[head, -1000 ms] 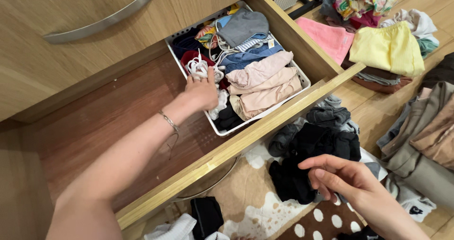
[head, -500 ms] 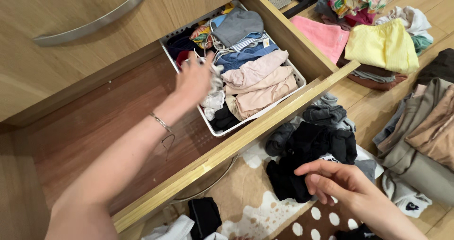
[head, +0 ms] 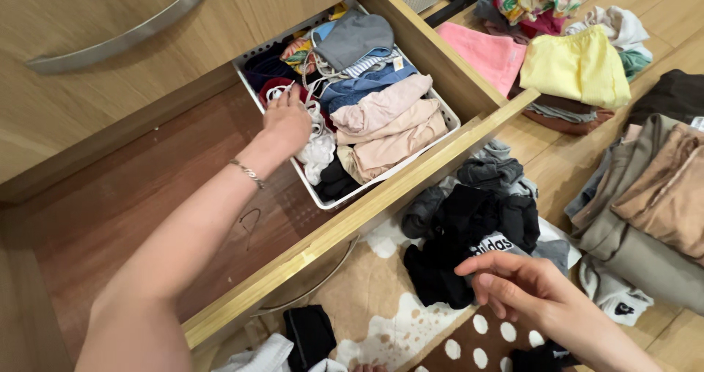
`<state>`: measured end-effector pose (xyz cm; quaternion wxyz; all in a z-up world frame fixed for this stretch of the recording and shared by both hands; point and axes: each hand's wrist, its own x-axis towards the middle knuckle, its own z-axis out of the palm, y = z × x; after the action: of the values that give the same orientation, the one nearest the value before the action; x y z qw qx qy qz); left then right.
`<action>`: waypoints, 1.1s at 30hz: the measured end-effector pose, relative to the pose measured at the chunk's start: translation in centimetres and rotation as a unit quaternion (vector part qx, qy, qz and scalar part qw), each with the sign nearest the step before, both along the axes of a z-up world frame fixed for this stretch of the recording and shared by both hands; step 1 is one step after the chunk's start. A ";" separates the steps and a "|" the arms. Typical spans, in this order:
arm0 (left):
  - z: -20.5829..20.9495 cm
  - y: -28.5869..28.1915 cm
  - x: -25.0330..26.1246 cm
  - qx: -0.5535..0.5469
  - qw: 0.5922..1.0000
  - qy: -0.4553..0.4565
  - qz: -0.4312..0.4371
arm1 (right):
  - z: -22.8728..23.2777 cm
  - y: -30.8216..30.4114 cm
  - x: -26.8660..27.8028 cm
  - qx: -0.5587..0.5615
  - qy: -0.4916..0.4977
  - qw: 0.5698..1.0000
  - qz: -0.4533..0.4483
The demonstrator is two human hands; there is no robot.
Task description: The person sorts and organizes various clothing items and accessories on the floor, then places them into a drawer. They handle socks, bras, a gold chain, and other garments, folding and arranging them into a drawer organizer.
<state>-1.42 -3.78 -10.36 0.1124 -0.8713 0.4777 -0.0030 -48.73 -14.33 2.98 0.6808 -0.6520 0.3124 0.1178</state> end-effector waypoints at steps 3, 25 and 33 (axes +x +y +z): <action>4.4 0.0 -1.3 -0.006 0.995 0.081 0.054 | 0.4 0.0 0.0 -0.013 0.018 1.000 -0.004; -0.6 1.9 -0.3 0.048 0.997 0.030 -0.046 | -0.9 0.5 -0.3 -0.035 0.050 0.997 0.043; 5.2 1.0 -3.4 0.128 0.989 0.070 -0.015 | -1.0 -3.3 -10.2 -0.226 0.092 0.960 0.140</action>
<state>-4.85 -2.74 -5.17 0.1897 -0.8403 0.4940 0.1175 -58.93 -17.64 1.99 0.4609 -0.8121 0.2982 0.1978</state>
